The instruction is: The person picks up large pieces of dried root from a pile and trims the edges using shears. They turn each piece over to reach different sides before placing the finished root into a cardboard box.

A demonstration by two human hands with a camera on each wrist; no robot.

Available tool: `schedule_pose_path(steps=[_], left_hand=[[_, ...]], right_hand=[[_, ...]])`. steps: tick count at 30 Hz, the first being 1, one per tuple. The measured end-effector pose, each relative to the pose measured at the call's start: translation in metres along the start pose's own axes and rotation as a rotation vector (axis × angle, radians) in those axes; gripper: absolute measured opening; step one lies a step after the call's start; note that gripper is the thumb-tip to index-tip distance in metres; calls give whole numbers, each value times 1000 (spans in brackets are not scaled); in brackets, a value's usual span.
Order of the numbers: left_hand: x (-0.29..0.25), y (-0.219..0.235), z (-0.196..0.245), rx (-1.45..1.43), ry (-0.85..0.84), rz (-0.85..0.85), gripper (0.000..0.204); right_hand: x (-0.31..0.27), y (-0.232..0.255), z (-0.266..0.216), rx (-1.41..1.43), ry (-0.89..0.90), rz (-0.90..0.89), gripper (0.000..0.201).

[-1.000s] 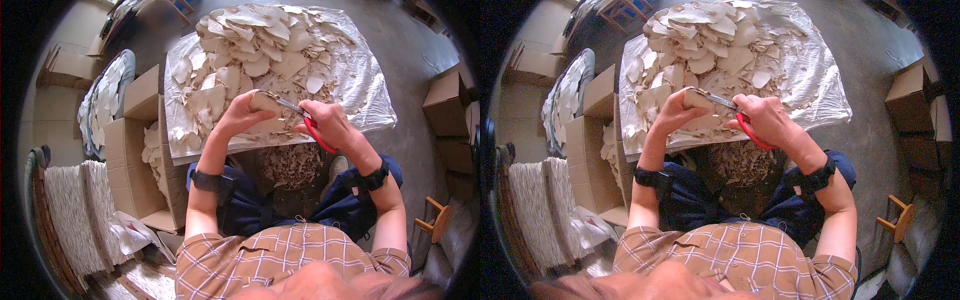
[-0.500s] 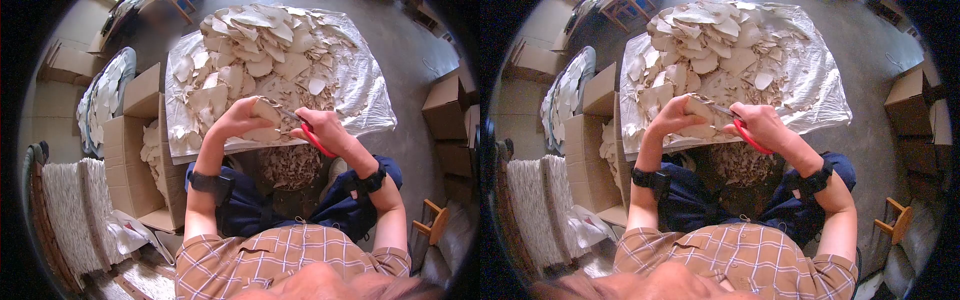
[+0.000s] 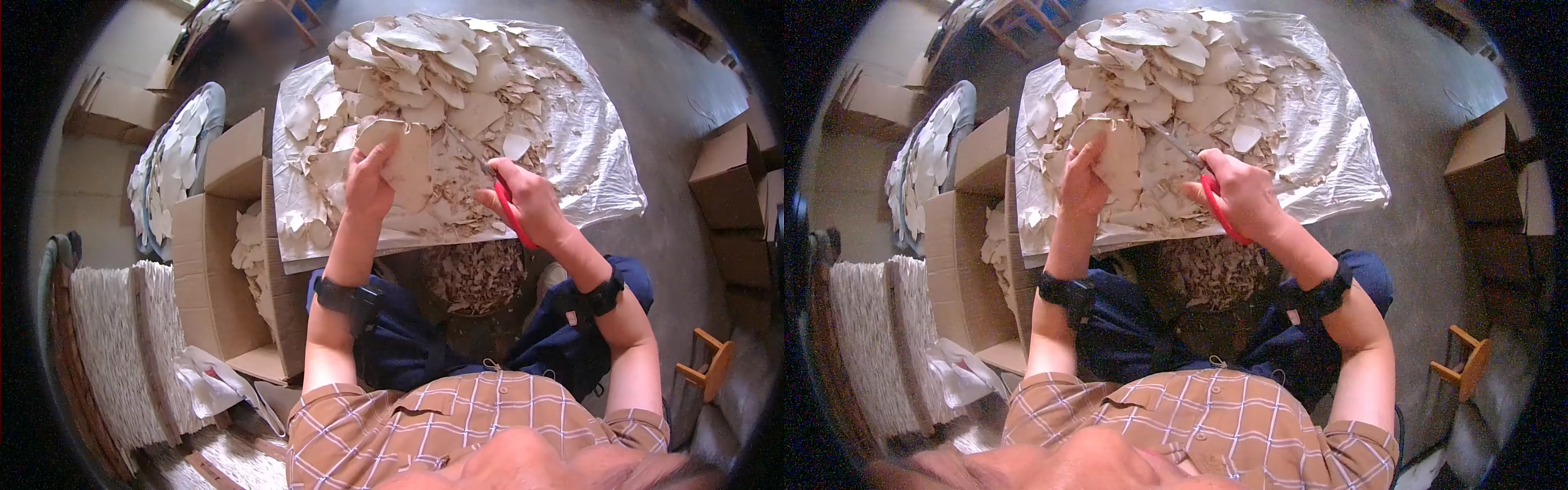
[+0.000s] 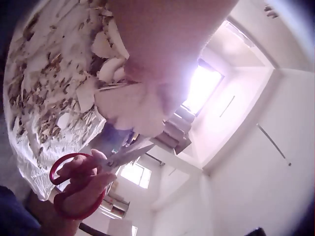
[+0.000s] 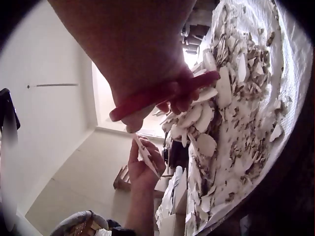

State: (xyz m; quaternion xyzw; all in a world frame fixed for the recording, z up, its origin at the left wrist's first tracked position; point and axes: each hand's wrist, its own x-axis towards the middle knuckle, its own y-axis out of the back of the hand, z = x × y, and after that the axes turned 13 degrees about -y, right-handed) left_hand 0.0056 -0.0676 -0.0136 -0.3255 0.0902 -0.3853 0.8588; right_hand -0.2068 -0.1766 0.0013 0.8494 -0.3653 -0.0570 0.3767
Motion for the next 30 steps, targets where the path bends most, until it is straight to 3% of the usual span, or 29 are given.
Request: schedule_pose_path(steps=[8, 13, 19, 24, 30], left_hand=[[-6, -19, -5, 73, -77, -37, 24], [-7, -26, -10, 42, -70, -34, 24], [-7, -31, -7, 74, -85, -64, 21], [-1, -25, -11, -43, 25, 115, 20], [7, 1, 0, -133, -63, 216, 27]], right_hand=[[0, 4, -12, -36, 26, 2, 42], [-3, 2, -5, 142, -52, -118, 40], [-2, -7, -5, 214, -134, -100, 39], [3, -6, -5, 208, -168, -100, 43], [-8, -3, -12, 23, -60, -189, 47]])
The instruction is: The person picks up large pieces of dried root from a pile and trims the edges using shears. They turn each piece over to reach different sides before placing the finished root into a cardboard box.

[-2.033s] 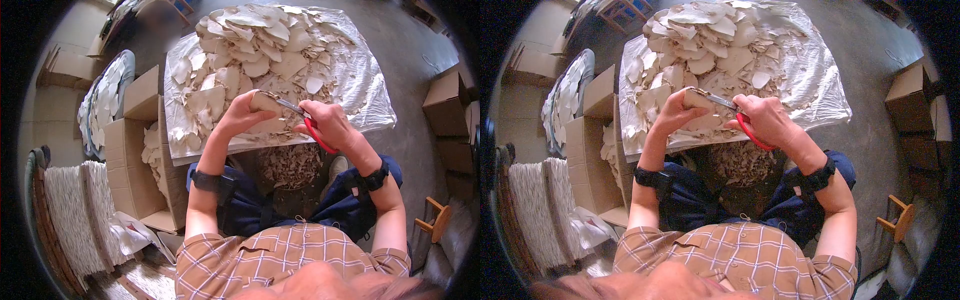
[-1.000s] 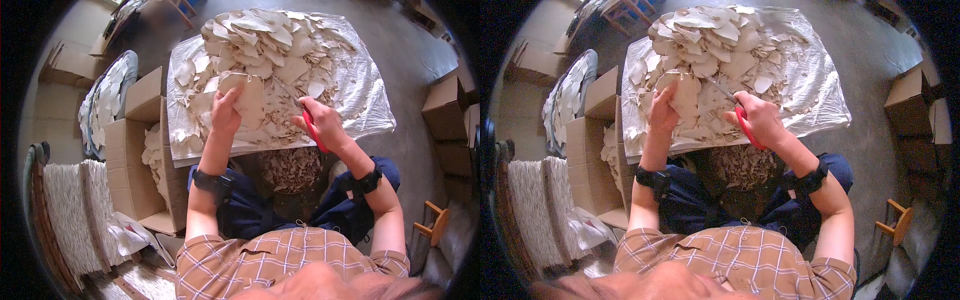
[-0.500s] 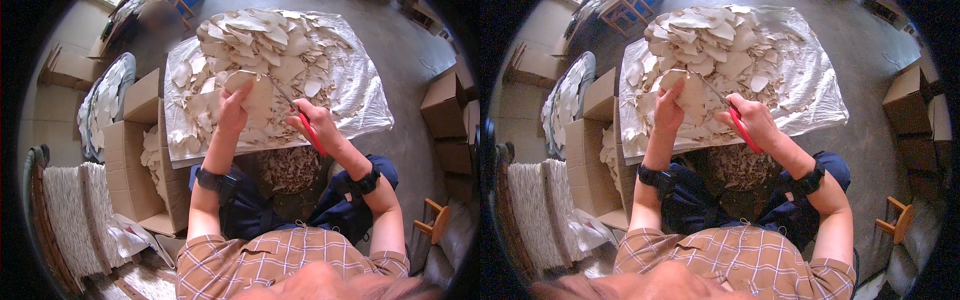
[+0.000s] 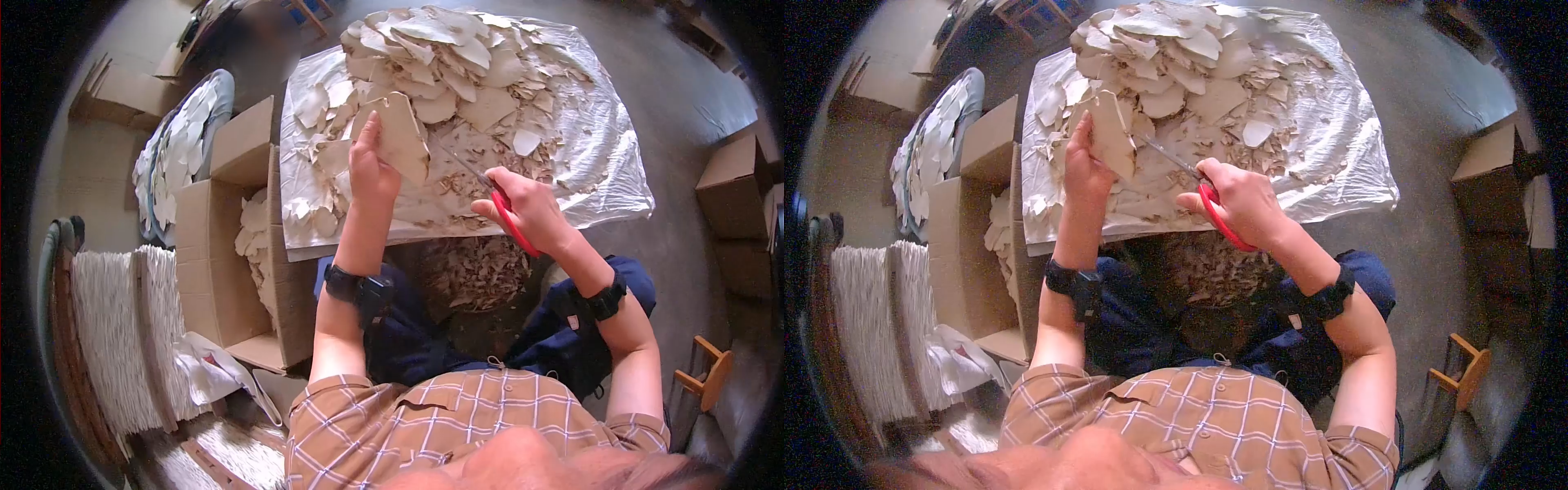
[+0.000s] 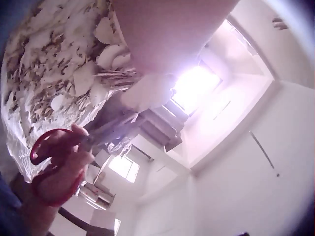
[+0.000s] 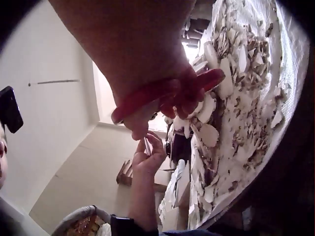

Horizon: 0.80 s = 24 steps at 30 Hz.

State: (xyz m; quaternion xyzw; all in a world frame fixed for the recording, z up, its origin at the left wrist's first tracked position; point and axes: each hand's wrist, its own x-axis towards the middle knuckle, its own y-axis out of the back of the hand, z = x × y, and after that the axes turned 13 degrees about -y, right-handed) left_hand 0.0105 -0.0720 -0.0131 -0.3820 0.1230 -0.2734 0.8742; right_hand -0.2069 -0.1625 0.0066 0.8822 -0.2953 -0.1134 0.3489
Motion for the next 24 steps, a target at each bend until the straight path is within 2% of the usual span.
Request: schedule_pose_path(steps=[3, 10, 15, 19, 21, 22, 24], left_hand=[[2, 4, 1, -52, 13, 60, 28], [0, -1, -4, -131, 8, 61, 22], [-2, -3, -4, -105, -64, 30, 23], [-4, -10, 3, -104, -25, 20, 24], [-11, -18, 9, 219, -132, -2, 25], [-11, -18, 10, 217, -138, -11, 25], [-10, -12, 9, 188, -10, -76, 25]], right_hand=[[-2, -5, -1, -28, 45, -6, 46], [-1, -11, -3, -54, 45, 13, 44], [-3, -19, 1, 50, 46, 9, 39], [-3, -20, -3, 39, 46, 59, 36], [-1, -21, -1, 34, 30, 79, 34], [0, -23, 1, 32, 36, 88, 34], [0, -26, 0, 202, 10, 71, 33]])
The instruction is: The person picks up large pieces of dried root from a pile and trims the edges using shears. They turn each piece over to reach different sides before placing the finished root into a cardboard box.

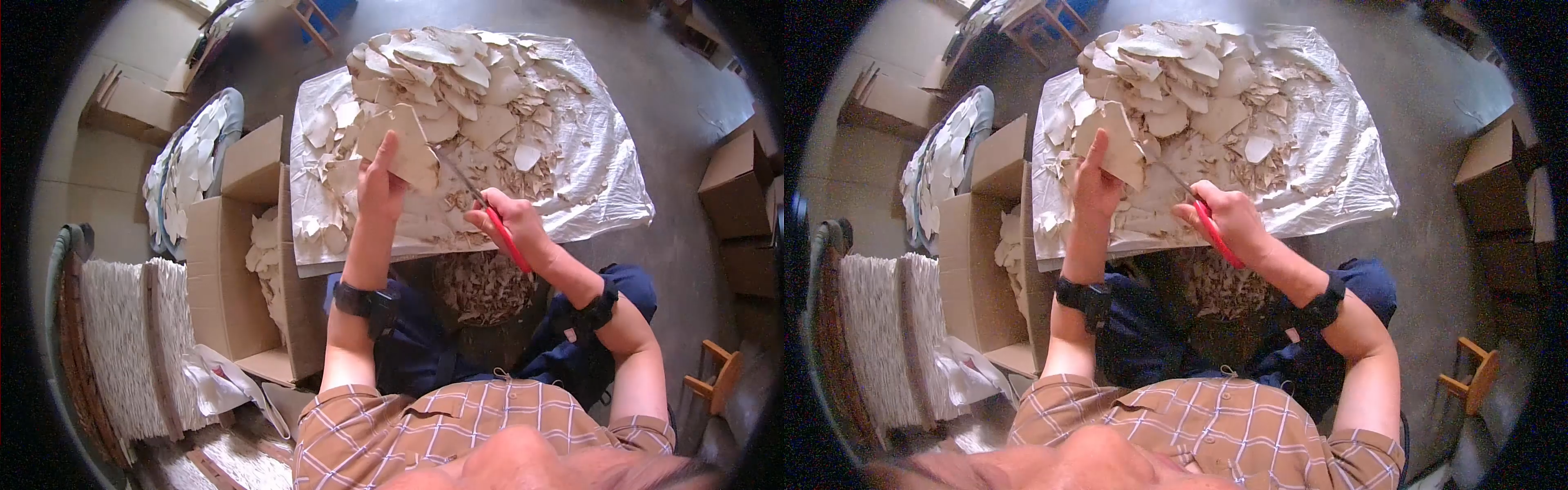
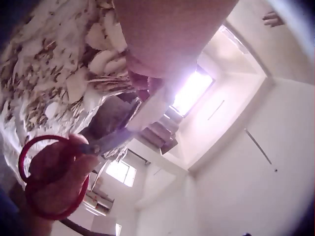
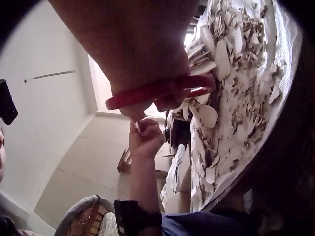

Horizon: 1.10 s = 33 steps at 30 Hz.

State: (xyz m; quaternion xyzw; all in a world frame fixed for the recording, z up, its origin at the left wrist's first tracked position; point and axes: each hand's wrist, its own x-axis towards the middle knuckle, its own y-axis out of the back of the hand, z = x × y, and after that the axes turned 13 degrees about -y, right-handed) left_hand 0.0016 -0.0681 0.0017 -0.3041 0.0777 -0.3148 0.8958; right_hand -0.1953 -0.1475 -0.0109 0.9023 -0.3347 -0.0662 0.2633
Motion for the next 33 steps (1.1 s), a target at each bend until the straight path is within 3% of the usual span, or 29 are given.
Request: schedule_pose_path(steps=[1, 3, 6, 8, 16, 25, 27, 33], left_hand=[[0, 2, -2, -1, -5, -6, 25], [-1, 3, -9, -183, 98, 113, 23], [-6, 3, -17, -194, 82, 139, 20], [-6, 5, -20, -245, 91, 102, 19], [-10, 3, -29, -330, 102, 18, 20], [-11, 3, -26, -307, 23, 10, 25], [-9, 1, -24, -185, -76, -35, 26], [-10, -1, -22, -265, -51, -3, 26]], right_hand=[[-1, 2, -5, 175, -136, -48, 33], [3, 6, -8, 181, -166, -22, 34], [5, 9, -10, 133, -213, -24, 37], [5, 0, -3, -132, 26, 160, 40], [4, 4, -5, -184, -50, 128, 43], [3, 7, -6, -174, 16, 170, 43], [3, 9, -6, -191, 44, 156, 43], [1, 11, -7, -158, 73, 123, 42]])
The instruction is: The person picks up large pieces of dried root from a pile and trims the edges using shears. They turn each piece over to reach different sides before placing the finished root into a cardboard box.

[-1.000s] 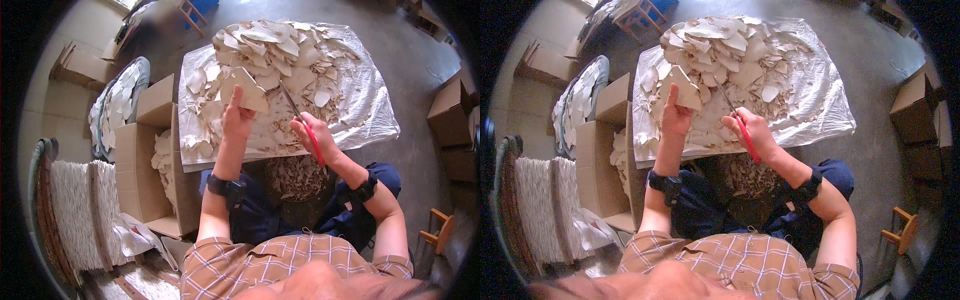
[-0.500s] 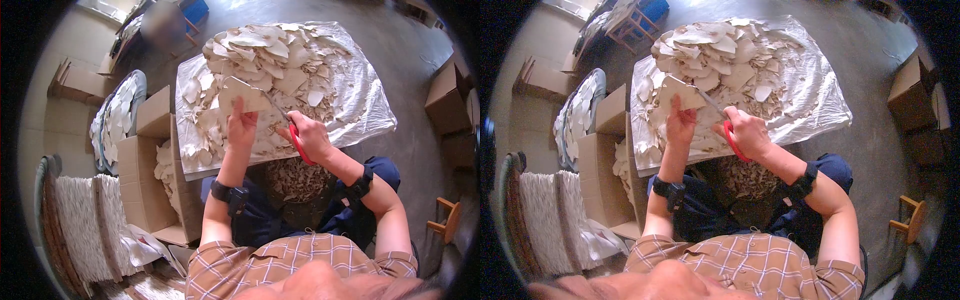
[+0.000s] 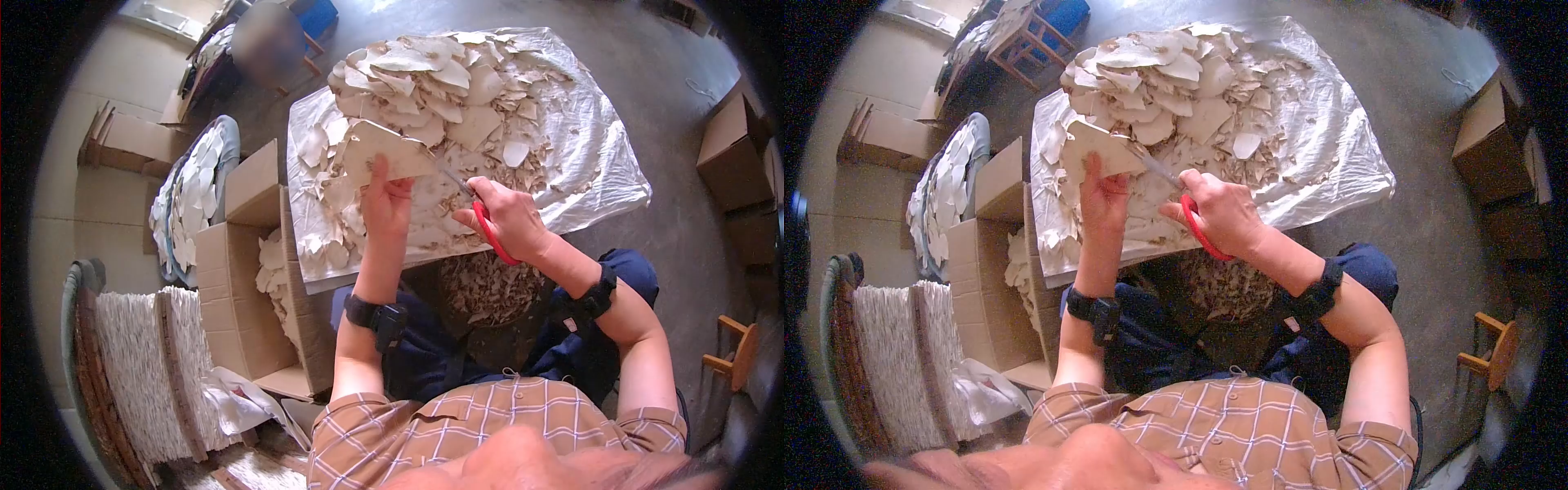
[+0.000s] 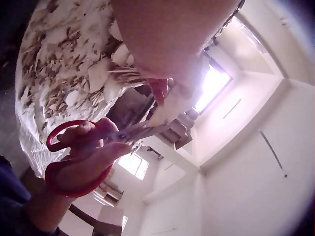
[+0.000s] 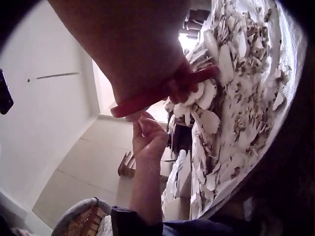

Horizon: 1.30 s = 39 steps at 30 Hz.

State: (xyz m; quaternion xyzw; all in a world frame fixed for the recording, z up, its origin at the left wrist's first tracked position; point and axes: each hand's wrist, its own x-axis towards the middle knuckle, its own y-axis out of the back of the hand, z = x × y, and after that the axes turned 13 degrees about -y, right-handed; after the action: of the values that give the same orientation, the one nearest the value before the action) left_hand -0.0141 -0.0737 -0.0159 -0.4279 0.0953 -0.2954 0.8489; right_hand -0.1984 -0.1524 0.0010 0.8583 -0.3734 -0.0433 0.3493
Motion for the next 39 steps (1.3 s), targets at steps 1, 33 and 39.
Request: schedule_pose_path(steps=[1, 33, 39], left_hand=[[-1, 0, -2, 1, 1, 1, 26], [-11, -12, -2, 413, -62, -280, 22], [-13, -15, 5, 440, 73, -172, 24]], right_hand=[[-1, -1, 0, 1, -1, -1, 42], [23, 16, 5, 520, -515, -168, 31], [31, 14, 56, -487, -242, 78, 26]])
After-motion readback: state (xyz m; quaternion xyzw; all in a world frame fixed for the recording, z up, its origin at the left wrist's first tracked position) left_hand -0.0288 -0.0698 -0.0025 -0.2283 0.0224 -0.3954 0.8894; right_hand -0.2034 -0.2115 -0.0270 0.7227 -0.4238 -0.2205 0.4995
